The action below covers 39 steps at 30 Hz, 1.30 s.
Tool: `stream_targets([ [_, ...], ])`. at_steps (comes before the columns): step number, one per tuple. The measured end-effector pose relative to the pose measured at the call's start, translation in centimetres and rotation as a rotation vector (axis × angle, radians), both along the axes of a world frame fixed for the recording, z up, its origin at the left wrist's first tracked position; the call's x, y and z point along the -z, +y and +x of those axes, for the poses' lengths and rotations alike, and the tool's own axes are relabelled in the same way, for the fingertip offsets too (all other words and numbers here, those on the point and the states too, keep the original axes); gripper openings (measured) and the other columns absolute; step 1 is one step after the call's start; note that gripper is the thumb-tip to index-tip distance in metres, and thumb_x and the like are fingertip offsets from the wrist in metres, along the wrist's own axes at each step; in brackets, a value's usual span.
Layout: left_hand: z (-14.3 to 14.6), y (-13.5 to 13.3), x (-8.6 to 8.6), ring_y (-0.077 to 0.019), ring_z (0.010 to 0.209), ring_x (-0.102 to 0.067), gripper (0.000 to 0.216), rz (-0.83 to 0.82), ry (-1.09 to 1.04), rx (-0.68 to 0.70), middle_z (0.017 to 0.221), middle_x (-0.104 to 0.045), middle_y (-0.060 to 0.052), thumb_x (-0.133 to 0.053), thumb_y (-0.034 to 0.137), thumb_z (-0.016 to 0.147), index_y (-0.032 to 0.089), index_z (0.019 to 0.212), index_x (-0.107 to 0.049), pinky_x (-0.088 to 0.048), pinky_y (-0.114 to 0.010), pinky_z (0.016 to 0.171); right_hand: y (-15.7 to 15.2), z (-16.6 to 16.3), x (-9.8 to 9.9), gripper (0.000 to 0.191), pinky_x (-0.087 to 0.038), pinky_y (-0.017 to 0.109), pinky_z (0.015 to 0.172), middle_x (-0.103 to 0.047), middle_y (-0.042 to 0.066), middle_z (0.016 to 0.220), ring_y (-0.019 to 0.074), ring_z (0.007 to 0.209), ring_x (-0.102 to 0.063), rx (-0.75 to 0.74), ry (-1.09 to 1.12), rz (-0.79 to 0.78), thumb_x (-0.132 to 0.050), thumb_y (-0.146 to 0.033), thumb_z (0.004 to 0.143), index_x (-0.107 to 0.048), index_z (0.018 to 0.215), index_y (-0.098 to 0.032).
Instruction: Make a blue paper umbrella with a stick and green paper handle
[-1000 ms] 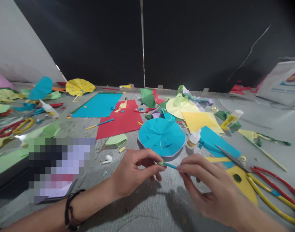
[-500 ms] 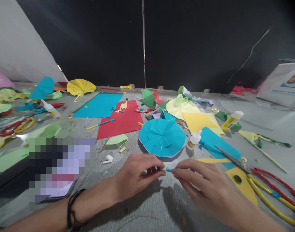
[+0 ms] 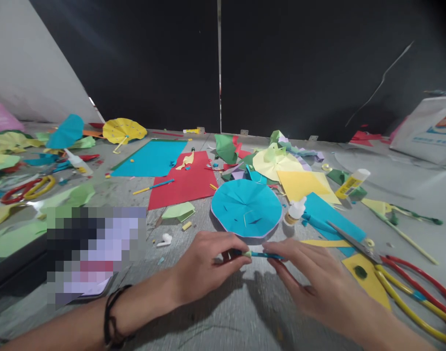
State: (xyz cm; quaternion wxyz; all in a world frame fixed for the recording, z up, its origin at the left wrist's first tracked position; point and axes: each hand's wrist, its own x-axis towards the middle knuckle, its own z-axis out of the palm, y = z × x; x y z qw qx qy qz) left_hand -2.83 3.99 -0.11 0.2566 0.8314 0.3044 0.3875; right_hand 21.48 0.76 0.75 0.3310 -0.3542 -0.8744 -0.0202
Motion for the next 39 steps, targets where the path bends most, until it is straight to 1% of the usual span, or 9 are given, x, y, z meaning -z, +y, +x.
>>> stream_targets([
  [4, 0.0, -0.2, -0.1, -0.0135, 0.068, -0.067, 0.008, -0.009, 0.051, 0.015, 0.079, -0.077, -0.003, -0.071, 0.021, 0.094, 0.014, 0.092, -0.075, -0.049, -0.022, 0.065, -0.3, -0.3, 0.2, 0.023, -0.064, 0.032, 0.077, -0.082, 0.006, 0.104, 0.0201, 0.088, -0.08, -0.028, -0.011, 0.008, -0.05, -0.012, 0.104, -0.062, 0.122, -0.021],
  [8, 0.1, 0.1, -0.4, -0.0148, 0.068, -0.068, 0.009, -0.105, 0.028, -0.098, 0.078, -0.077, -0.003, -0.072, 0.024, 0.093, 0.016, 0.089, -0.075, -0.05, -0.024, 0.064, 0.4, 0.2, 0.2, 0.022, -0.061, 0.032, 0.07, -0.081, 0.006, 0.099, 0.0208, 0.083, -0.079, 0.029, 0.017, -0.012, -0.051, -0.01, 0.103, -0.064, 0.118, -0.02],
  [12, 0.3, 0.6, -0.7, -0.0141, 0.061, -0.068, 0.012, -0.334, -0.142, -0.255, 0.07, -0.074, -0.001, -0.074, 0.028, 0.091, 0.017, 0.085, -0.073, -0.052, -0.023, 0.059, 1.8, 1.3, 0.8, 0.019, -0.061, 0.038, 0.079, -0.08, 0.008, 0.104, 0.0255, 0.095, -0.078, 0.243, 0.044, 0.056, -0.052, -0.015, 0.103, -0.065, 0.116, -0.02],
  [14, 0.5, 0.7, -0.8, -0.0137, 0.058, -0.068, 0.014, -0.489, -0.286, -0.251, 0.066, -0.073, -0.001, -0.076, 0.029, 0.09, 0.016, 0.086, -0.072, -0.053, -0.022, 0.055, 2.1, 1.4, 1.1, 0.019, -0.062, 0.04, 0.079, -0.078, 0.011, 0.108, 0.0279, 0.098, -0.077, 0.347, 0.046, 0.072, -0.053, -0.019, 0.103, -0.063, 0.119, -0.02],
  [16, 0.6, 0.7, -1.0, -0.0147, 0.057, -0.07, 0.016, -0.644, -0.419, -0.166, 0.064, -0.074, -0.002, -0.079, 0.029, 0.087, 0.015, 0.085, -0.071, -0.054, -0.022, 0.051, 2.0, 1.1, 1.1, 0.019, -0.062, 0.042, 0.076, -0.078, 0.012, 0.108, 0.0298, 0.097, -0.077, 0.364, 0.029, 0.067, -0.054, -0.021, 0.103, -0.062, 0.12, -0.019],
  [20, 1.0, 0.5, -1.1, -0.0188, 0.064, -0.077, 0.019, -0.852, -0.575, 0.059, 0.073, -0.079, -0.005, -0.084, 0.026, 0.082, 0.012, 0.084, -0.072, -0.059, -0.023, 0.05, 0.7, -0.1, 0.4, 0.02, -0.06, 0.048, 0.091, -0.073, 0.016, 0.117, 0.0318, 0.111, -0.071, 0.165, 0.029, 0.066, -0.061, -0.02, 0.1, -0.063, 0.12, -0.018],
  [27, 1.4, -0.7, 0.2, -0.0172, 0.066, -0.077, 0.02, -1.114, -0.589, 0.292, 0.073, -0.08, -0.005, -0.089, 0.025, 0.078, 0.013, 0.085, -0.075, -0.062, -0.022, 0.053, -1.6, -1.7, 0.0, 0.03, -0.064, 0.03, 0.083, -0.072, 0.009, 0.107, 0.0192, 0.097, -0.073, -0.099, 0.239, -0.118, -0.066, -0.011, 0.097, -0.06, 0.126, -0.02],
  [32, 1.2, -1.0, 0.4, -0.0165, 0.066, -0.078, 0.015, -1.147, -0.543, 0.305, 0.075, -0.08, -0.005, -0.087, 0.024, 0.08, 0.013, 0.086, -0.078, -0.061, -0.019, 0.052, -2.2, -2.1, 0.1, 0.034, -0.064, 0.024, 0.076, -0.072, 0.007, 0.102, 0.0162, 0.088, -0.074, -0.142, 0.345, -0.191, -0.063, 0.0, 0.093, -0.063, 0.121, -0.02],
  [39, 1.4, -1.6, -0.2, -0.0168, 0.072, -0.078, 0.02, -1.117, -0.486, 0.314, 0.083, -0.078, -0.006, -0.082, 0.031, 0.086, 0.014, 0.097, -0.08, -0.061, -0.018, 0.053, -1.9, -1.6, 0.3, 0.035, -0.065, 0.026, 0.075, -0.074, 0.007, 0.097, 0.0176, 0.086, -0.074, -0.141, 0.3, -0.114, -0.059, 0.002, 0.093, -0.063, 0.12, -0.019],
])
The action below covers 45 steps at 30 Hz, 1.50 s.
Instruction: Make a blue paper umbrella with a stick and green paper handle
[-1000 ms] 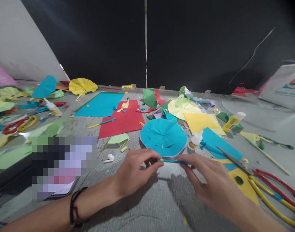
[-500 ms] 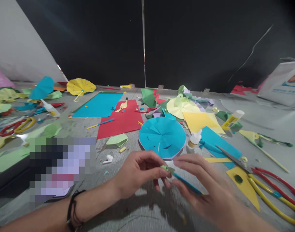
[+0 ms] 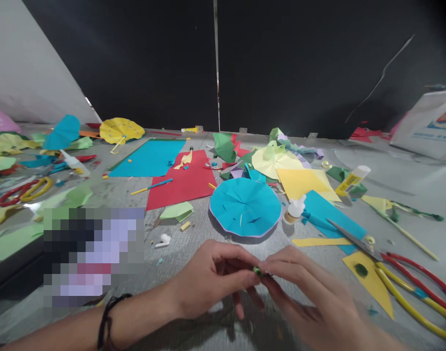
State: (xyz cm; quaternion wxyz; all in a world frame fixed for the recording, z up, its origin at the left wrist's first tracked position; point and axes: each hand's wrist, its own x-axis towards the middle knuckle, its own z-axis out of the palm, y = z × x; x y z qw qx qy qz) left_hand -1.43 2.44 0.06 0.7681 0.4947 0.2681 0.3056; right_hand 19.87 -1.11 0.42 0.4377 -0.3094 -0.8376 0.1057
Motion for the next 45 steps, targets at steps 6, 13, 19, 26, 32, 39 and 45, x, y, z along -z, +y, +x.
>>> stream_targets([
  [6, 0.0, -0.1, -0.2, -0.0174, 0.075, -0.078, 0.029, -0.004, 0.041, 0.037, 0.087, -0.079, -0.007, -0.083, 0.037, 0.085, 0.014, 0.101, -0.077, -0.061, -0.017, 0.052, 0.1, -0.1, 0.1, 0.037, -0.065, 0.027, 0.078, -0.074, 0.007, 0.1, 0.0177, 0.089, -0.073, -0.002, -0.036, -0.009, -0.057, 0.001, 0.093, -0.061, 0.124, -0.019],
  [13, 0.0, 0.3, 0.0, -0.0135, 0.054, -0.072, 0.04, -0.014, 0.171, 0.055, 0.077, -0.074, -0.004, -0.083, 0.048, 0.081, 0.014, 0.091, -0.066, -0.051, -0.015, 0.042, 0.2, 0.0, 1.1, 0.037, -0.064, 0.029, 0.082, -0.073, 0.007, 0.103, 0.0177, 0.092, -0.07, -0.066, -0.048, -0.043, -0.059, 0.002, 0.094, -0.06, 0.126, -0.018],
  [19, 0.0, 0.4, 0.0, -0.0069, 0.041, -0.06, 0.027, 0.002, 0.225, 0.078, 0.072, -0.07, 0.001, -0.078, 0.036, 0.083, 0.016, 0.091, -0.061, -0.045, -0.014, 0.037, 0.5, 0.2, 0.7, 0.034, -0.063, 0.031, 0.076, -0.074, 0.006, 0.097, 0.0186, 0.085, -0.069, -0.049, -0.077, -0.019, -0.054, 0.003, 0.095, -0.063, 0.12, -0.018],
  [26, 0.0, 0.1, -0.4, -0.0065, 0.041, -0.057, 0.014, 0.052, 0.339, 0.083, 0.066, -0.067, 0.003, -0.072, 0.023, 0.081, 0.018, 0.088, -0.061, -0.042, -0.014, 0.039, 0.5, 0.2, 0.3, 0.037, -0.06, 0.033, 0.074, -0.073, 0.006, 0.096, 0.0191, 0.085, -0.068, -0.008, -0.086, 0.024, -0.052, 0.007, 0.093, -0.063, 0.118, -0.017],
  [32, 0.0, 0.4, -0.1, -0.0073, 0.04, -0.057, 0.037, 0.031, 0.204, 0.022, 0.067, -0.068, 0.001, -0.081, 0.046, 0.08, 0.017, 0.086, -0.06, -0.043, -0.015, 0.037, 0.7, 0.4, 0.4, 0.033, -0.06, 0.03, 0.077, -0.073, 0.006, 0.097, 0.0177, 0.086, -0.067, -0.051, -0.065, 0.013, -0.057, 0.004, 0.095, -0.064, 0.119, -0.017],
  [39, 0.1, 0.2, 0.3, -0.0067, 0.04, -0.054, 0.036, -0.002, 0.103, 0.035, 0.059, -0.059, 0.006, -0.082, 0.046, 0.08, 0.016, 0.088, -0.064, -0.04, -0.016, 0.038, 0.4, -0.1, 0.4, 0.036, -0.062, 0.026, 0.082, -0.071, 0.009, 0.108, 0.0176, 0.095, -0.072, -0.029, -0.025, -0.027, -0.061, -0.002, 0.095, -0.062, 0.127, -0.018],
  [45, 0.2, 0.0, 0.2, -0.0061, 0.041, -0.052, 0.037, 0.0, 0.119, 0.051, 0.056, -0.058, 0.006, -0.085, 0.047, 0.078, 0.016, 0.085, -0.067, -0.036, -0.015, 0.038, 0.6, -0.1, -0.2, 0.039, -0.062, 0.029, 0.079, -0.077, 0.006, 0.099, 0.0186, 0.09, -0.069, -0.091, -0.028, 0.047, -0.063, 0.004, 0.091, -0.064, 0.126, -0.016],
])
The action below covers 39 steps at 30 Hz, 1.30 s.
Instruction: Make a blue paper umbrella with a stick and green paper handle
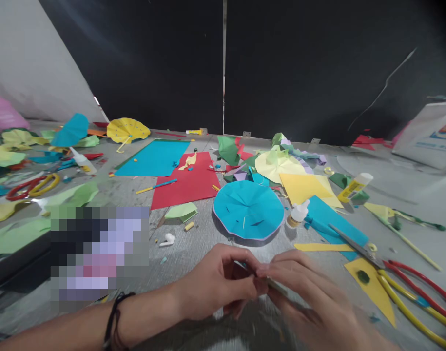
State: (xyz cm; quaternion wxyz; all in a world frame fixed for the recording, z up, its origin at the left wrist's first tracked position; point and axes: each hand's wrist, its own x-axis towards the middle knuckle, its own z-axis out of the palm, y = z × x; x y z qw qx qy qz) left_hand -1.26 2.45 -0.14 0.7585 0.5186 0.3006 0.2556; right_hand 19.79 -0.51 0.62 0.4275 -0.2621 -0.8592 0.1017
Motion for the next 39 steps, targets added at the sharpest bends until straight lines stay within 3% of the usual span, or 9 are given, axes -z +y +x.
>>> stream_targets([
  [9, -0.3, 0.5, 0.2, -0.0072, 0.038, -0.051, 0.039, -0.035, 0.025, 0.034, 0.051, -0.057, 0.007, -0.089, 0.044, 0.072, 0.016, 0.088, -0.067, -0.036, -0.015, 0.036, 0.0, 0.2, 0.1, 0.039, -0.063, 0.022, 0.074, -0.077, 0.005, 0.095, 0.0155, 0.086, -0.073, 0.015, 0.072, -0.071, -0.067, 0.003, 0.09, -0.066, 0.121, -0.021],
  [13, -0.5, 0.9, 0.4, -0.0078, 0.038, -0.052, 0.039, -0.073, 0.036, 0.039, 0.048, -0.054, 0.009, -0.092, 0.037, 0.066, 0.017, 0.089, -0.067, -0.041, -0.015, 0.037, 0.0, 0.3, 0.2, 0.042, -0.063, 0.023, 0.076, -0.078, 0.004, 0.096, 0.0156, 0.087, -0.074, -0.025, 0.072, -0.135, -0.065, 0.004, 0.09, -0.065, 0.123, -0.022],
  [23, -0.5, 1.0, 0.4, -0.0066, 0.037, -0.051, 0.031, -0.058, 0.11, 0.032, 0.05, -0.057, 0.008, -0.087, 0.027, 0.065, 0.018, 0.082, -0.062, -0.035, -0.013, 0.033, 0.4, 0.7, 1.3, 0.047, -0.062, 0.023, 0.079, -0.077, 0.006, 0.106, 0.016, 0.094, -0.072, -0.089, 0.014, -0.172, -0.058, 0.003, 0.096, -0.06, 0.137, -0.021],
  [31, -0.6, 0.9, 0.4, -0.0058, 0.042, -0.052, 0.031, -0.049, 0.174, 0.156, 0.053, -0.056, 0.009, -0.09, 0.022, 0.065, 0.017, 0.078, -0.062, -0.037, -0.013, 0.037, -0.3, 0.4, 0.9, 0.044, -0.065, 0.026, 0.076, -0.077, 0.007, 0.102, 0.0179, 0.093, -0.073, -0.033, -0.028, -0.153, -0.057, 0.005, 0.093, -0.064, 0.128, -0.021],
  [39, -0.3, 0.7, -0.5, -0.0064, 0.038, -0.05, 0.04, -0.079, 0.018, -0.047, 0.049, -0.056, 0.008, -0.092, 0.043, 0.067, 0.016, 0.081, -0.066, -0.035, -0.016, 0.036, -0.1, -0.1, -0.4, 0.043, -0.064, 0.021, 0.076, -0.077, 0.005, 0.099, 0.0156, 0.09, -0.075, 0.033, 0.073, -0.075, -0.063, 0.004, 0.089, -0.065, 0.123, -0.021],
])
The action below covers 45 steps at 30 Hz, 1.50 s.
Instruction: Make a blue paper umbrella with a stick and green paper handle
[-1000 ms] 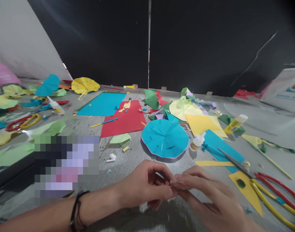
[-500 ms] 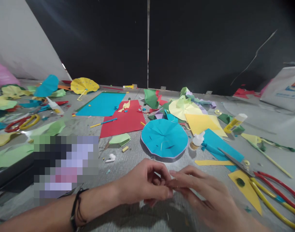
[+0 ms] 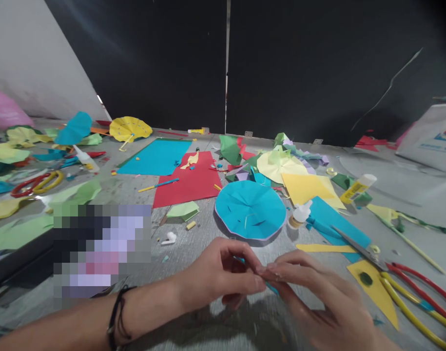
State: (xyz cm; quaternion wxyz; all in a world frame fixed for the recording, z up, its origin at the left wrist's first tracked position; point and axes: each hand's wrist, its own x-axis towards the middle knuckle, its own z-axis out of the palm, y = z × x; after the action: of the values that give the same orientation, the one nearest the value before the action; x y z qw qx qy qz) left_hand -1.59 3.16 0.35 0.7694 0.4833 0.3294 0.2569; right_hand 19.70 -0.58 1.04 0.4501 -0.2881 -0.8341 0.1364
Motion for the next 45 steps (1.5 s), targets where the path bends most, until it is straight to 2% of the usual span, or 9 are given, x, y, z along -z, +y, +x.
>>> stream_targets([
  [4, 0.27, -0.22, 0.13, -0.0061, 0.036, -0.048, 0.042, 0.002, -0.049, -0.067, 0.046, -0.056, 0.007, -0.092, 0.046, 0.068, 0.016, 0.081, -0.065, -0.034, -0.016, 0.036, -0.1, -0.38, 0.22, 0.046, -0.064, 0.023, 0.078, -0.077, 0.005, 0.102, 0.017, 0.091, -0.075, 0.026, 0.032, -0.007, -0.068, 0.003, 0.087, -0.064, 0.126, -0.022],
  [7, 0.47, -0.37, 0.34, -0.0067, 0.036, -0.05, 0.042, -0.025, -0.054, -0.03, 0.045, -0.055, 0.007, -0.092, 0.045, 0.068, 0.016, 0.081, -0.066, -0.033, -0.015, 0.035, -0.13, -0.47, 0.65, 0.042, -0.063, 0.022, 0.076, -0.076, 0.003, 0.098, 0.0156, 0.086, -0.074, 0.051, 0.08, 0.012, -0.069, 0.002, 0.087, -0.065, 0.12, -0.023],
  [11, 0.51, -0.44, 0.45, -0.0066, 0.036, -0.051, 0.04, -0.058, -0.063, 0.002, 0.047, -0.057, 0.007, -0.093, 0.041, 0.066, 0.016, 0.082, -0.066, -0.034, -0.014, 0.035, -0.25, -0.32, 0.73, 0.041, -0.062, 0.02, 0.076, -0.076, 0.004, 0.096, 0.0151, 0.086, -0.073, 0.022, 0.038, 0.014, -0.066, 0.005, 0.088, -0.066, 0.12, -0.021],
  [15, 0.21, -0.16, 0.48, -0.0065, 0.036, -0.051, 0.037, -0.091, -0.028, 0.05, 0.049, -0.06, 0.006, -0.092, 0.031, 0.06, 0.016, 0.08, -0.066, -0.036, -0.014, 0.034, -0.43, -0.11, 0.84, 0.041, -0.063, 0.024, 0.078, -0.076, 0.006, 0.095, 0.0173, 0.091, -0.071, -0.039, -0.01, 0.011, -0.063, 0.004, 0.09, -0.065, 0.124, -0.018],
  [19, -0.03, 0.13, 0.36, -0.0074, 0.036, -0.052, 0.033, -0.092, 0.014, 0.093, 0.052, -0.062, 0.005, -0.089, 0.027, 0.059, 0.016, 0.08, -0.066, -0.035, -0.014, 0.033, -0.4, -0.01, 0.92, 0.039, -0.064, 0.026, 0.074, -0.073, 0.008, 0.097, 0.0178, 0.089, -0.07, -0.05, -0.027, 0.003, -0.061, 0.002, 0.092, -0.065, 0.125, -0.018],
  [24, -0.02, 0.02, -0.01, -0.0076, 0.039, -0.053, 0.036, -0.09, -0.036, 0.093, 0.047, -0.059, 0.007, -0.089, 0.034, 0.067, 0.018, 0.085, -0.062, -0.038, -0.015, 0.037, -0.16, 0.03, 0.58, 0.042, -0.064, 0.029, 0.078, -0.076, 0.007, 0.101, 0.0198, 0.094, -0.072, 0.018, -0.032, -0.012, -0.069, -0.001, 0.09, -0.063, 0.126, -0.022],
  [29, 0.09, -0.15, -0.33, -0.0085, 0.039, -0.054, 0.042, -0.09, -0.023, 0.092, 0.047, -0.06, 0.006, -0.09, 0.043, 0.068, 0.018, 0.085, -0.061, -0.037, -0.016, 0.038, -0.33, 0.03, 0.25, 0.036, -0.064, 0.026, 0.075, -0.076, 0.006, 0.096, 0.0184, 0.09, -0.073, 0.045, -0.045, 0.03, -0.067, -0.001, 0.09, -0.065, 0.12, -0.021],
  [38, 0.08, -0.2, -0.15, -0.0081, 0.038, -0.052, 0.031, -0.089, -0.039, 0.081, 0.049, -0.058, 0.008, -0.085, 0.029, 0.064, 0.018, 0.082, -0.062, -0.037, -0.016, 0.036, -0.25, 0.05, 0.42, 0.042, -0.065, 0.03, 0.077, -0.075, 0.01, 0.1, 0.0201, 0.093, -0.073, -0.014, -0.047, 0.021, -0.065, 0.001, 0.089, -0.065, 0.126, -0.019],
  [45, -0.06, -0.1, 0.16, -0.0084, 0.038, -0.054, 0.033, -0.092, -0.073, 0.126, 0.048, -0.059, 0.008, -0.087, 0.033, 0.07, 0.018, 0.087, -0.063, -0.038, -0.016, 0.036, -0.24, 0.09, 0.28, 0.04, -0.064, 0.027, 0.078, -0.078, 0.007, 0.101, 0.0194, 0.094, -0.073, -0.006, -0.037, -0.005, -0.068, 0.0, 0.089, -0.065, 0.123, -0.021],
])
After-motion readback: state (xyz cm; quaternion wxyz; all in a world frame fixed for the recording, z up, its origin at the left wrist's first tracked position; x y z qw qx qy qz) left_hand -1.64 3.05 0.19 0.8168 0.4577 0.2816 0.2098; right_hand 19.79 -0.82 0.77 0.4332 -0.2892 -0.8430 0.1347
